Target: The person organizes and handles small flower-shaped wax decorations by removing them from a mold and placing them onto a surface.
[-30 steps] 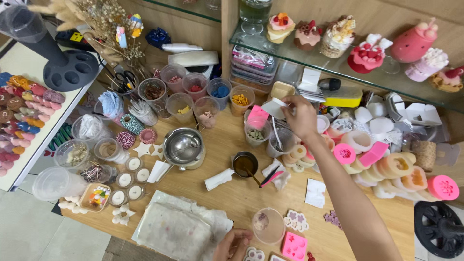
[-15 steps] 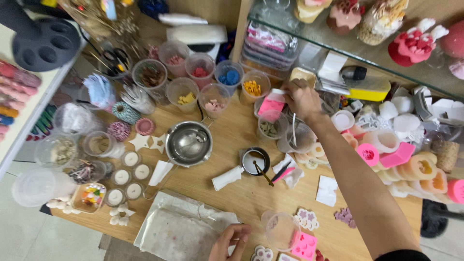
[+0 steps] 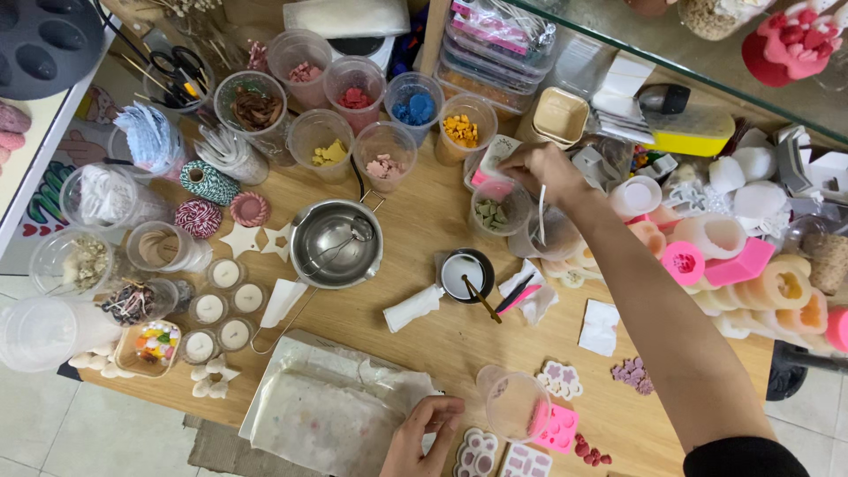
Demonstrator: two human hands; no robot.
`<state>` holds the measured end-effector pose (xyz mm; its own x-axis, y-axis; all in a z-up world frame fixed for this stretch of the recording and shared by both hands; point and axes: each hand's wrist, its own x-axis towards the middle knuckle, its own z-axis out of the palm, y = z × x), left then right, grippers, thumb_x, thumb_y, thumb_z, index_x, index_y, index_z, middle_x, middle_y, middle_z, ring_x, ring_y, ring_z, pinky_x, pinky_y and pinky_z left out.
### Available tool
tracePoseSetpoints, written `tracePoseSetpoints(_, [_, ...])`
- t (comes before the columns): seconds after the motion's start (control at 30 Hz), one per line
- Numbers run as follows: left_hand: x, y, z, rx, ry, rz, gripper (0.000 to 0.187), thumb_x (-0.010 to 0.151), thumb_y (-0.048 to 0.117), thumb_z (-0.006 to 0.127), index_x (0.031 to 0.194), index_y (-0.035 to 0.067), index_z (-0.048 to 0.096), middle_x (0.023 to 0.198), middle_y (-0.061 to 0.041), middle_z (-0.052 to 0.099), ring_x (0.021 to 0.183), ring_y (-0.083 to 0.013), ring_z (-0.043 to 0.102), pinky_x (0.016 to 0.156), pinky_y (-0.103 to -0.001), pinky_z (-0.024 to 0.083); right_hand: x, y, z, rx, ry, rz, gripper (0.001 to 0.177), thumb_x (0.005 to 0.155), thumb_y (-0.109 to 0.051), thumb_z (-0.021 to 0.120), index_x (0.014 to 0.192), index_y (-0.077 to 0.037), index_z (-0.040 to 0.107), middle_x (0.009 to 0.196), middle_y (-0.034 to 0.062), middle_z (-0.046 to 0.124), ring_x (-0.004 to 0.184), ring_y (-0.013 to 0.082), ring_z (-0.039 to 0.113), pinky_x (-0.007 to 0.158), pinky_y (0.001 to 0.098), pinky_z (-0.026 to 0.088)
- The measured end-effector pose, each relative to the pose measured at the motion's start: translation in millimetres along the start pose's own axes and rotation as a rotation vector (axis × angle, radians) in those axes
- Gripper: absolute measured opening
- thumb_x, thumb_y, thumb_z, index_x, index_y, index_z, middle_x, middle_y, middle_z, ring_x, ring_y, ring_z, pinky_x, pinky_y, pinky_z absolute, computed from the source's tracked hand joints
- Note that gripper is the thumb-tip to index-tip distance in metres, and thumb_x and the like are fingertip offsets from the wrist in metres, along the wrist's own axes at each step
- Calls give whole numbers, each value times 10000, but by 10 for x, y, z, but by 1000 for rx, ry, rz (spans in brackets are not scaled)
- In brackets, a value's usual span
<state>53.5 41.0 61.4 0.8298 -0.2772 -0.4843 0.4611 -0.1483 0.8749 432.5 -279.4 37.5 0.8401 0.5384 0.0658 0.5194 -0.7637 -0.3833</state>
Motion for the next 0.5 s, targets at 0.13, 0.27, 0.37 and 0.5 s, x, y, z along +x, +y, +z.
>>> tracePoseSetpoints(0.13, [-63,136,-41,-11,15,30,201,970,146,631,1156,87,683,1109,-47,788,1076,-156,763,929,-321,581,-128,-97,-157,148,150,159,282,900,49,654,1123,-65,784,1076,150,776,884,238,766,829,343,620])
tracePoseSetpoints(0.27, [-137,369,-78,19,15,56,196,983,133,611,1153,69,688,1119,-52,790,1066,-167,761,941,-315,576,-426,-407,-616,135,356,241,223,961,51,670,1135,-33,782,1015,161,774,847,239,754,782,339,603])
tracePoseSetpoints(0.37, [-201,545,-130,18,15,115,215,984,106,579,1171,57,673,1124,-63,788,1071,-172,755,947,-312,560,-876,-748,-891,216,491,303,192,1027,38,638,1177,-11,748,1056,147,767,911,201,763,806,310,603])
tracePoseSetpoints(0.5, [-260,793,-149,43,43,154,206,996,111,591,1175,45,667,1120,-76,782,1045,-181,727,936,-304,540,-1773,-1264,-962,233,651,430,165,1073,40,614,1215,41,698,1096,142,749,977,178,752,823,297,571])
